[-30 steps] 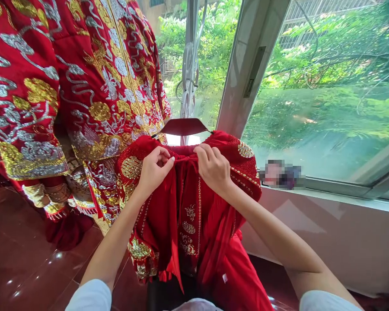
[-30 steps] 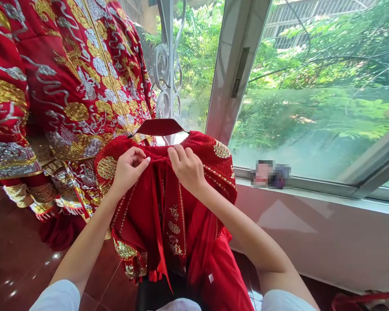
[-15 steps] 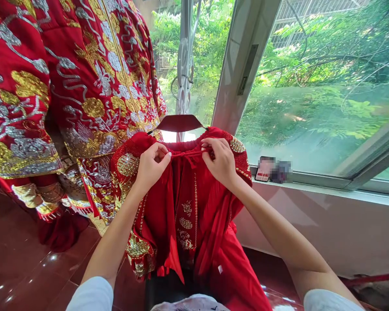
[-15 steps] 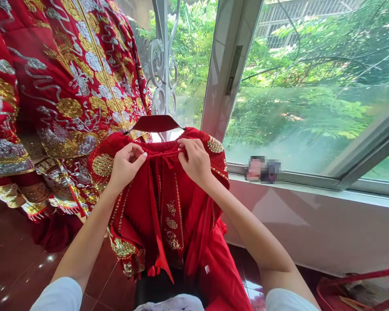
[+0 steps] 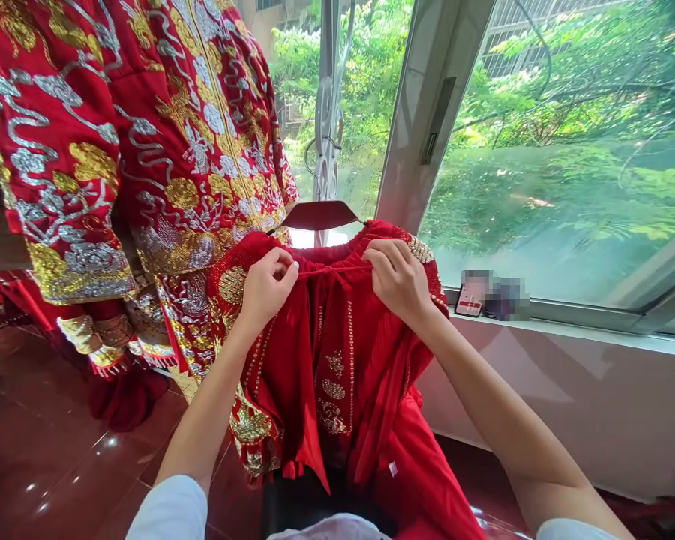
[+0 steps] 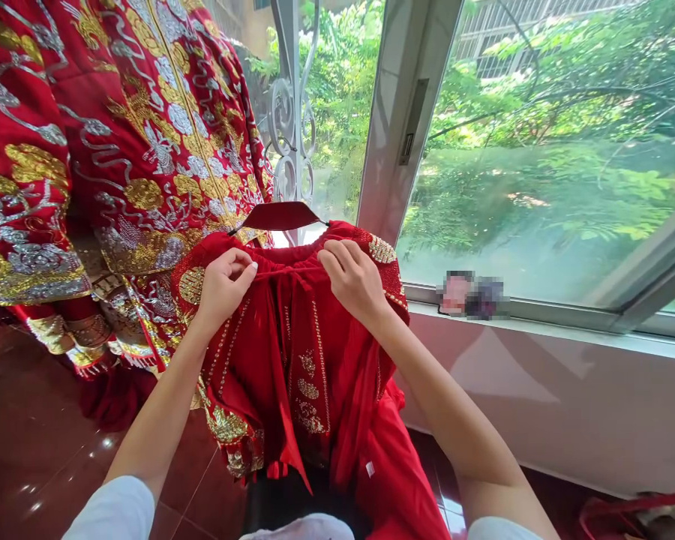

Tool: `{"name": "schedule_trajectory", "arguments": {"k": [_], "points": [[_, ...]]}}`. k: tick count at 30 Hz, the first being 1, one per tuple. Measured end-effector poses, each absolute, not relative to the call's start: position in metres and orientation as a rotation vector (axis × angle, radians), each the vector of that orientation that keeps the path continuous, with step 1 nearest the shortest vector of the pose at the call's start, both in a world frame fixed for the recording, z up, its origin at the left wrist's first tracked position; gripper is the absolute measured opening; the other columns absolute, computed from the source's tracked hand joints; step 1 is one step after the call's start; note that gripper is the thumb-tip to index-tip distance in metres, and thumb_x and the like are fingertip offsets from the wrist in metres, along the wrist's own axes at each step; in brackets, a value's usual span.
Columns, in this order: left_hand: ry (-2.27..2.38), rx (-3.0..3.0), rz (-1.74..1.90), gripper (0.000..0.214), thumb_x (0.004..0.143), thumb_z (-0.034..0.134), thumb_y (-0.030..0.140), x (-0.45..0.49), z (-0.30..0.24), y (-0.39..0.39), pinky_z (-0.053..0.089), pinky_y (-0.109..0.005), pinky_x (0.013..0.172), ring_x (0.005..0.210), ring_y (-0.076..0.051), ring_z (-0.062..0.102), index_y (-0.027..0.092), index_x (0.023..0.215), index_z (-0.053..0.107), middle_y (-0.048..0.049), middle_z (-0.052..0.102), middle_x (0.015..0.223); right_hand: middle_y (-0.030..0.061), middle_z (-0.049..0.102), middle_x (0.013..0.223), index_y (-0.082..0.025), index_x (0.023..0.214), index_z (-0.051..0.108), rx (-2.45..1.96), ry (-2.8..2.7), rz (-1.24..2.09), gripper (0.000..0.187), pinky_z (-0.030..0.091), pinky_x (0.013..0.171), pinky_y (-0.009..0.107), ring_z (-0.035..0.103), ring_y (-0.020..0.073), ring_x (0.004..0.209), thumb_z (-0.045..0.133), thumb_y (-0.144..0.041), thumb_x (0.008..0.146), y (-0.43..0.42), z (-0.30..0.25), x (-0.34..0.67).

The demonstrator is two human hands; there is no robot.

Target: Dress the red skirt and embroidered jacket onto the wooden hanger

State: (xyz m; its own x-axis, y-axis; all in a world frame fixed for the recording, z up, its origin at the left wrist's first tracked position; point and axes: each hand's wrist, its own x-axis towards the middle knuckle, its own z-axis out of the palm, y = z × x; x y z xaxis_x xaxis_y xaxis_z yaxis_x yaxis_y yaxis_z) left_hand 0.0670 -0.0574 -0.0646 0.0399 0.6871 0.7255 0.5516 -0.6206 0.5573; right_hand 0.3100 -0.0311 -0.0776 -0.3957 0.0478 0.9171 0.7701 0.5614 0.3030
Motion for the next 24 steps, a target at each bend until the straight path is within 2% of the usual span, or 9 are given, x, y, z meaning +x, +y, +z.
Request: {"name": "schedule_trajectory", "arguments": {"k": [3,6,9,11,13,16,20,24], "points": [[1.357,2.193,1.644,0.013,0.083,0.053,0.029,0.064,-0.067,-0.057,0.037,-0.025,0.056,0.05,-0.011,0.049,0.02,0.074,0.052,0.0049,0.055,0.055,0.0081,0.063,0.106,-0.022,0.113,0.054,-0.753,-1.792,-0.872,0.026,0.049,0.086,0.04,0.055,0.0228,0.099,0.05,-0.013,0.089,-0.035,-0.08,0.317],[1.478,2.341,1.654,0.01,0.083,0.053,0.027,0.068,-0.066,-0.059,0.041,-0.029,0.065,0.065,-0.015,0.057,0.019,0.079,0.058,-0.001,0.066,0.072,0.0085,0.064,0.105,-0.022,0.119,0.052,-0.77,-1.692,-0.839,0.033,0.048,0.086,0.041,0.057,0.0238,0.097,0.059,-0.025,0.087,-0.047,-0.09,0.314],[1.61,2.676,1.607,0.015,0.086,0.054,0.028,0.08,-0.06,-0.061,0.038,-0.038,0.086,0.097,-0.023,0.057,0.021,0.092,0.065,-0.0054,0.07,0.105,0.005,0.066,0.089,-0.02,0.114,0.052,-0.73,-1.624,-0.869,0.03,0.049,0.073,0.033,0.058,0.0199,0.081,0.062,-0.026,0.086,-0.06,-0.106,0.295],[1.595,2.845,1.404,0.022,0.089,0.052,0.031,0.089,-0.055,-0.059,0.03,-0.045,0.098,0.109,-0.025,0.054,0.023,0.104,0.065,-0.0054,0.067,0.117,0.0032,0.066,0.08,-0.018,0.114,0.052,-0.751,-1.63,-0.868,0.029,0.046,0.063,0.029,0.056,0.0175,0.069,0.06,-0.028,0.088,-0.062,-0.117,0.278],[1.587,2.916,1.159,0.027,0.091,0.049,0.033,0.096,-0.052,-0.055,0.023,-0.049,0.102,0.109,-0.025,0.055,0.021,0.111,0.064,-0.0071,0.068,0.116,0.0045,0.067,0.081,-0.016,0.115,0.051,-0.787,-1.642,-0.884,0.029,0.043,0.059,0.029,0.054,0.0168,0.065,0.057,-0.028,0.09,-0.059,-0.125,0.262],[1.636,2.949,0.932,0.027,0.092,0.046,0.031,0.1,-0.05,-0.049,0.019,-0.053,0.103,0.104,-0.027,0.056,0.019,0.105,0.066,-0.009,0.07,0.107,0.0084,0.069,0.092,-0.015,0.117,0.051,-0.845,-1.593,-0.989,0.026,0.043,0.066,0.031,0.056,0.0181,0.073,0.051,-0.02,0.092,-0.05,-0.13,0.249],[1.569,2.892,0.933,0.028,0.093,0.042,0.028,0.097,-0.049,-0.049,0.019,-0.052,0.102,0.101,-0.024,0.056,0.021,0.095,0.069,-0.0063,0.072,0.099,0.0069,0.069,0.103,-0.018,0.12,0.052,-0.791,-1.604,-1.11,0.031,0.04,0.079,0.033,0.056,0.0194,0.09,0.052,-0.013,0.09,-0.045,-0.131,0.25],[1.44,2.83,0.978,0.03,0.093,0.041,0.032,0.092,-0.046,-0.05,0.018,-0.05,0.103,0.096,-0.022,0.057,0.021,0.09,0.07,-0.004,0.072,0.092,0.0026,0.072,0.097,-0.018,0.121,0.053,-0.763,-1.619,-1.146,0.031,0.038,0.079,0.032,0.054,0.0177,0.085,0.055,-0.014,0.09,-0.046,-0.123,0.255]]}}
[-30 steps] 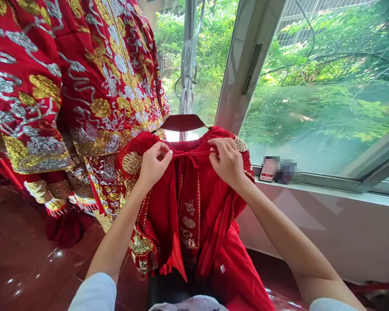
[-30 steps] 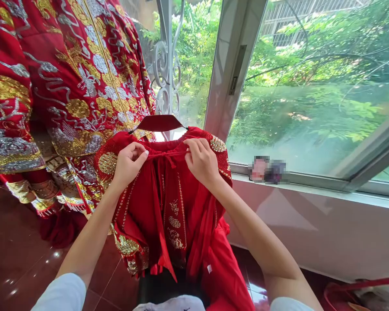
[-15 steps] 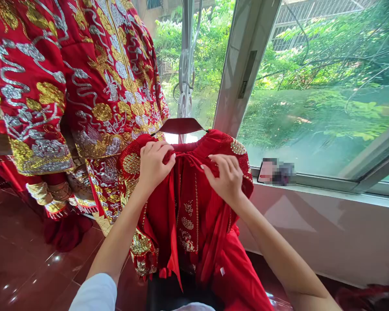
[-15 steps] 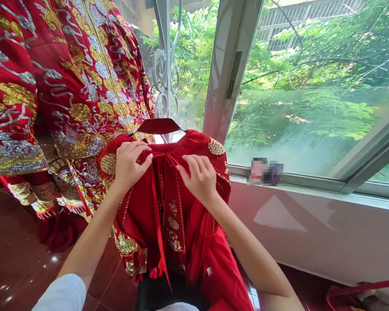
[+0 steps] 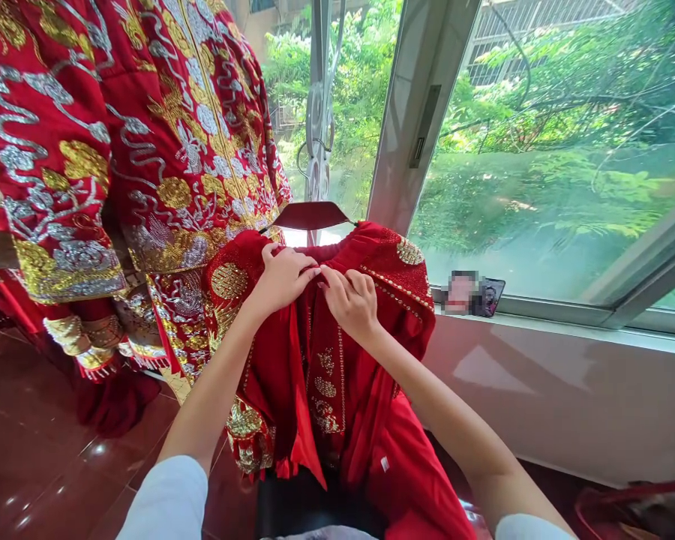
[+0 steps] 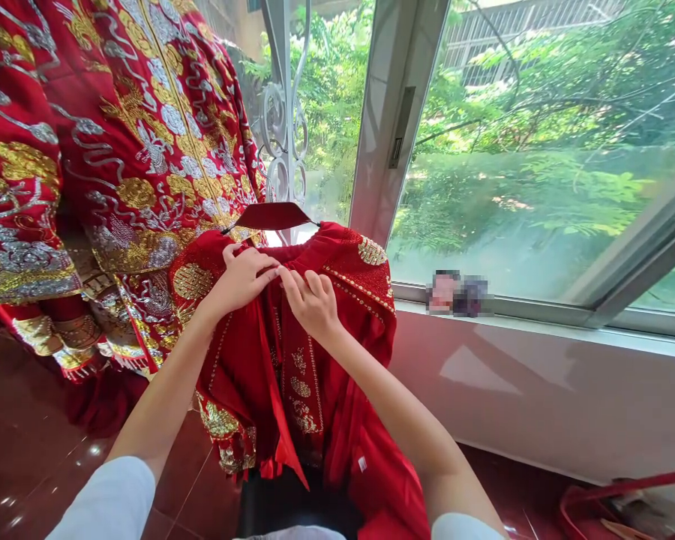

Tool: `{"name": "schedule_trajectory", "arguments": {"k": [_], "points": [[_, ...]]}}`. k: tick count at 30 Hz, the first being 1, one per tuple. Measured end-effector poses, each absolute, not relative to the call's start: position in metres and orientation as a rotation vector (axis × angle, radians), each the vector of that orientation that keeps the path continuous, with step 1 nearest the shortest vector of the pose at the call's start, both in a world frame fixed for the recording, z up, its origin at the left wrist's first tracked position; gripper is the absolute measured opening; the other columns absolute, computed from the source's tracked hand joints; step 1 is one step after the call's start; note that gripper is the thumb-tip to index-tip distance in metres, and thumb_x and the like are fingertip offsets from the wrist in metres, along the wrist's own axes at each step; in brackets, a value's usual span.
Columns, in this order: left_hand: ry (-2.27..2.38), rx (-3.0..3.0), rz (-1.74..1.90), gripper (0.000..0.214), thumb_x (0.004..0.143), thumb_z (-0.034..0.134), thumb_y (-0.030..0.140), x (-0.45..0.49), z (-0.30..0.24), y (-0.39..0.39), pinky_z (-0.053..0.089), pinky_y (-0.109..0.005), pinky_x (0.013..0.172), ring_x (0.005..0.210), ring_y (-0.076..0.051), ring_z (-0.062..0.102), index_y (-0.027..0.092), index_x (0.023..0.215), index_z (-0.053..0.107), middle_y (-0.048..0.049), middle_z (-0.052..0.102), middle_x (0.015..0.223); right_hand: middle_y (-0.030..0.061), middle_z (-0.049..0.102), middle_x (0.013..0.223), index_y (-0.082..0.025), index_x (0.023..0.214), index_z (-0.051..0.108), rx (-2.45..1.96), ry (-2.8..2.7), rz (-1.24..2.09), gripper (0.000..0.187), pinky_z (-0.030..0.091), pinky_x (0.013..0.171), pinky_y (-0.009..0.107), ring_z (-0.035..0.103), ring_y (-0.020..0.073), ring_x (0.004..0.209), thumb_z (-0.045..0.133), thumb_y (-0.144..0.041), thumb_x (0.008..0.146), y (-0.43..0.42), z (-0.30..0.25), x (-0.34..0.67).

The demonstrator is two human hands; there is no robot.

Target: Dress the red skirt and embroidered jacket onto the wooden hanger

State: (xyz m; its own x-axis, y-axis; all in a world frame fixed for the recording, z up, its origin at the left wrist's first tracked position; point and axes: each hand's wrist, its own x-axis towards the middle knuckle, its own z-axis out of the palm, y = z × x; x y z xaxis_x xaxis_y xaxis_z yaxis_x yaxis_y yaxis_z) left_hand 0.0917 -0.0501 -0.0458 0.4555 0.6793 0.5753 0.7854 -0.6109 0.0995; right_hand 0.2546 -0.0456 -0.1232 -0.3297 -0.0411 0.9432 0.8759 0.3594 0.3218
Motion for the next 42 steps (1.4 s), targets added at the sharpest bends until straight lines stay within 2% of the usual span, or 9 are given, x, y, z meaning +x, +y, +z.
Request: {"name": "schedule_trajectory", "arguments": {"k": [9,17,22,25,28,32,36,39,42], "points": [[-1.319,-2.534,-1.042,0.027,0.09,0.047,0.034,0.091,-0.049,-0.045,0.019,-0.048,0.102,0.089,-0.019,0.061,0.025,0.085,0.073,0.0002,0.074,0.087,0.0049,0.069,0.087,-0.017,0.125,0.048,-0.808,-1.807,-0.895,0.034,0.042,0.071,0.032,0.055,0.0182,0.076,0.039,-0.009,0.094,-0.057,-0.122,0.249],[-1.286,-2.49,-1.035,0.022,0.09,0.051,0.033,0.09,-0.054,-0.047,0.02,-0.05,0.104,0.09,-0.02,0.061,0.024,0.086,0.072,-0.0004,0.075,0.088,0.0028,0.07,0.085,-0.02,0.119,0.044,-0.792,-1.763,-0.607,0.03,0.048,0.076,0.035,0.063,0.0177,0.073,0.045,-0.013,0.09,-0.076,-0.146,0.254],[-1.21,-2.319,-1.132,0.023,0.09,0.053,0.032,0.084,-0.061,-0.055,0.029,-0.044,0.106,0.111,-0.023,0.054,0.021,0.103,0.068,-0.0064,0.067,0.114,0.0047,0.066,0.088,-0.021,0.124,0.043,-0.835,-1.546,-0.446,0.037,0.051,0.074,0.035,0.061,0.0195,0.08,0.054,-0.026,0.089,-0.07,-0.136,0.257],[-1.246,-2.102,-1.15,0.019,0.086,0.058,0.032,0.08,-0.068,-0.06,0.035,-0.045,0.1,0.117,-0.028,0.047,0.019,0.095,0.068,-0.0106,0.06,0.122,0.0045,0.064,0.086,-0.019,0.128,0.041,-0.976,-1.554,-0.281,0.046,0.051,0.072,0.036,0.06,0.0205,0.08,0.056,-0.029,0.087,-0.059,-0.136,0.253],[-1.289,-2.083,-1.225,0.011,0.086,0.058,0.026,0.079,-0.072,-0.062,0.04,-0.044,0.094,0.108,-0.027,0.051,0.019,0.085,0.066,-0.0089,0.063,0.111,0.0036,0.062,0.082,-0.018,0.126,0.044,-0.983,-1.554,-0.182,0.043,0.051,0.07,0.037,0.059,0.0195,0.075,0.052,-0.022,0.084,-0.051,-0.138,0.249],[-1.364,-2.35,-1.726,0.007,0.086,0.056,0.025,0.083,-0.076,-0.061,0.049,-0.033,0.074,0.079,-0.018,0.058,0.02,0.086,0.062,-0.0037,0.066,0.087,0.0012,0.058,0.083,-0.022,0.122,0.045,-0.759,-1.434,0.208,0.037,0.052,0.069,0.032,0.06,0.0149,0.072,0.05,-0.02,0.085,-0.053,-0.128,0.253],[-1.405,-2.587,-2.171,0.008,0.082,0.055,0.028,0.088,-0.073,-0.055,0.042,-0.025,0.05,0.051,-0.01,0.049,0.02,0.083,0.056,0.0003,0.062,0.071,-0.0019,0.051,0.081,-0.024,0.12,0.045,-0.565,-1.36,0.604,0.032,0.046,0.054,0.025,0.05,0.0083,0.055,0.047,-0.028,0.088,-0.054,-0.104,0.264],[-1.35,-2.531,-2.151,0.006,0.079,0.056,0.024,0.085,-0.069,-0.049,0.043,-0.024,0.055,0.058,-0.01,0.052,0.019,0.077,0.055,-0.0002,0.061,0.07,-0.005,0.044,0.07,-0.024,0.118,0.045,-0.58,-1.425,0.602,0.036,0.037,0.046,0.023,0.04,0.0073,0.051,0.055,-0.031,0.085,-0.047,-0.089,0.272],[-1.386,-2.471,-1.898,0.01,0.079,0.056,0.026,0.076,-0.067,-0.046,0.039,-0.024,0.054,0.055,-0.011,0.048,0.018,0.074,0.058,0.0021,0.055,0.06,-0.0059,0.046,0.066,-0.023,0.118,0.045,-0.614,-1.532,0.527,0.041,0.036,0.047,0.024,0.041,0.0085,0.052,0.061,-0.031,0.081,-0.039,-0.081,0.279]]}}
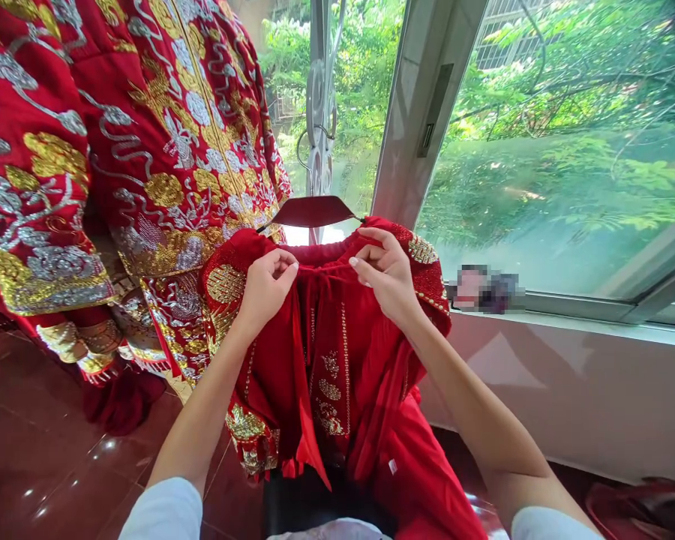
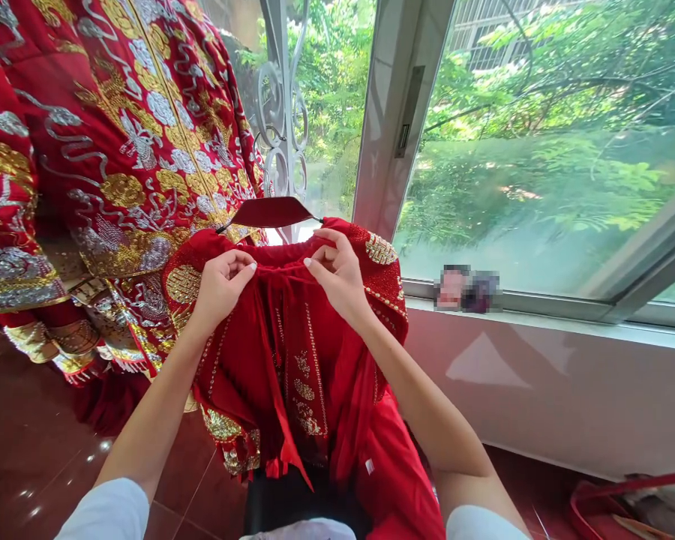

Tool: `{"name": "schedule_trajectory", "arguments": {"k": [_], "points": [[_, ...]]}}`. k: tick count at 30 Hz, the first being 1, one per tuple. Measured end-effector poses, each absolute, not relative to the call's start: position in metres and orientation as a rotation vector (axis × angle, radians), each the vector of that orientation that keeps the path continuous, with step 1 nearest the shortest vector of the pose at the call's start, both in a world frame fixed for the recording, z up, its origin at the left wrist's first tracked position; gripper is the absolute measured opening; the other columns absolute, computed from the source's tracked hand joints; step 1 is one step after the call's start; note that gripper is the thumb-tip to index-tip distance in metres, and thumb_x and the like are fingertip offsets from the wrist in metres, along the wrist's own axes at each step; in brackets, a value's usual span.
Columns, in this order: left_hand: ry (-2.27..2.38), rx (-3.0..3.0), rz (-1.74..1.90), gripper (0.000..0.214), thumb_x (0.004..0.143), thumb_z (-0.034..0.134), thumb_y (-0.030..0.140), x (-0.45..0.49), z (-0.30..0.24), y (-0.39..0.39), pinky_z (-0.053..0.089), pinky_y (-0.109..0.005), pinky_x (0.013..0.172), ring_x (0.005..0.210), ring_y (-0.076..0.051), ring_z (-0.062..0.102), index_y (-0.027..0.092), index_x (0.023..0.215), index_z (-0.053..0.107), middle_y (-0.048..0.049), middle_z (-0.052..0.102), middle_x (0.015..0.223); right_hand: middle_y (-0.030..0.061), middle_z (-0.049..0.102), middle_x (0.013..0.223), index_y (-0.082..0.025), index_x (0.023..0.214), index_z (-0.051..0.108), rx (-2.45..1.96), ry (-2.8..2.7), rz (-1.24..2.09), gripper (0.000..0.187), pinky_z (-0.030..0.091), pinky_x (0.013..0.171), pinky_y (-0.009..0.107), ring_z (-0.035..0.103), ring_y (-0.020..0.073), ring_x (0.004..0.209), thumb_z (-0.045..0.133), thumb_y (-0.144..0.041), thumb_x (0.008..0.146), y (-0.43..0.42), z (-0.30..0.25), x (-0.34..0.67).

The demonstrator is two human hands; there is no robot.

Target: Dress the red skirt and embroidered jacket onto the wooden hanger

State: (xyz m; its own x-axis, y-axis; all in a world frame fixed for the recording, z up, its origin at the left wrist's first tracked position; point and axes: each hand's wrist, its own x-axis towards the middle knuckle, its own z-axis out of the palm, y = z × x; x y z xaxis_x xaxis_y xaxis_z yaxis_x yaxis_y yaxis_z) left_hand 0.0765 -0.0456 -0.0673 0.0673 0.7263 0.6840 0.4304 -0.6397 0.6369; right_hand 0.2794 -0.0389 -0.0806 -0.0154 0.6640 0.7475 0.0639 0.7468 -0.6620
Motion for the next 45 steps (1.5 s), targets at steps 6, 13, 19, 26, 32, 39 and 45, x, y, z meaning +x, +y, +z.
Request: {"name": "schedule_trajectory", "arguments": {"k": [6,13,19,26,32,39,45], "points": [[1.4,2.46,1.621,0.017,0.085,0.054,0.032,0.061,-0.055,-0.055,0.045,-0.028,0.064,0.065,-0.015,0.056,0.02,0.085,0.066,-0.0017,0.065,0.073,-0.0005,0.061,0.076,-0.02,0.113,0.054,-0.667,-1.718,0.229,0.031,0.048,0.061,0.028,0.058,0.0127,0.067,0.057,-0.027,0.083,-0.037,-0.067,0.302],[1.591,2.563,1.168,0.032,0.081,0.056,0.048,0.011,0.006,-0.024,0.048,-0.038,0.084,0.091,-0.025,0.061,0.019,0.088,0.068,-0.0087,0.069,0.095,0.0098,0.068,0.111,-0.02,0.112,0.065,-0.966,-1.872,-0.079,0.04,0.051,0.084,0.042,0.061,0.0259,0.101,0.061,-0.046,0.081,-0.003,-0.029,0.374],[1.271,2.276,1.1,0.053,0.08,0.049,0.065,-0.007,0.0,-0.003,0.035,-0.025,0.047,0.048,-0.012,0.041,0.02,0.052,0.048,-0.0004,0.049,0.051,0.0039,0.072,0.091,-0.019,0.107,0.071,-1.037,-2.048,0.28,0.048,0.05,0.066,0.029,0.065,0.0206,0.078,0.046,-0.056,0.088,0.005,-0.036,0.375],[1.543,2.254,1.858,0.055,0.087,0.041,0.06,0.004,-0.025,-0.015,0.033,-0.027,0.051,0.047,-0.013,0.039,0.02,0.05,0.05,0.0008,0.041,0.045,0.0044,0.074,0.093,-0.022,0.107,0.073,-0.916,-1.778,-0.168,0.04,0.052,0.077,0.038,0.069,0.0256,0.086,0.044,-0.045,0.092,0.007,-0.065,0.366],[1.414,2.368,1.625,0.05,0.083,0.047,0.063,-0.002,-0.028,-0.03,0.047,-0.031,0.079,0.085,-0.024,0.065,0.02,0.084,0.072,-0.0065,0.071,0.078,0.0088,0.07,0.113,-0.02,0.114,0.069,-0.806,-1.761,-0.034,0.044,0.05,0.092,0.039,0.066,0.026,0.105,0.046,-0.049,0.091,0.013,-0.073,0.378],[1.378,2.255,1.24,0.054,0.081,0.054,0.059,-0.009,-0.003,-0.017,0.039,-0.023,0.052,0.049,-0.011,0.045,0.017,0.048,0.049,0.001,0.047,0.047,0.0073,0.074,0.096,-0.018,0.106,0.072,-0.848,-1.752,0.595,0.056,0.054,0.073,0.034,0.068,0.0263,0.091,0.063,-0.063,0.075,0.016,-0.06,0.389],[1.153,1.863,1.051,0.051,0.072,0.061,0.066,-0.021,-0.005,-0.002,0.045,-0.023,0.052,0.054,-0.011,0.053,0.015,0.063,0.057,-0.0021,0.059,0.06,0.0115,0.074,0.091,-0.012,0.108,0.07,-0.841,-1.581,0.936,0.067,0.05,0.066,0.03,0.068,0.0222,0.078,0.072,-0.063,0.065,0.009,-0.062,0.389]]}}
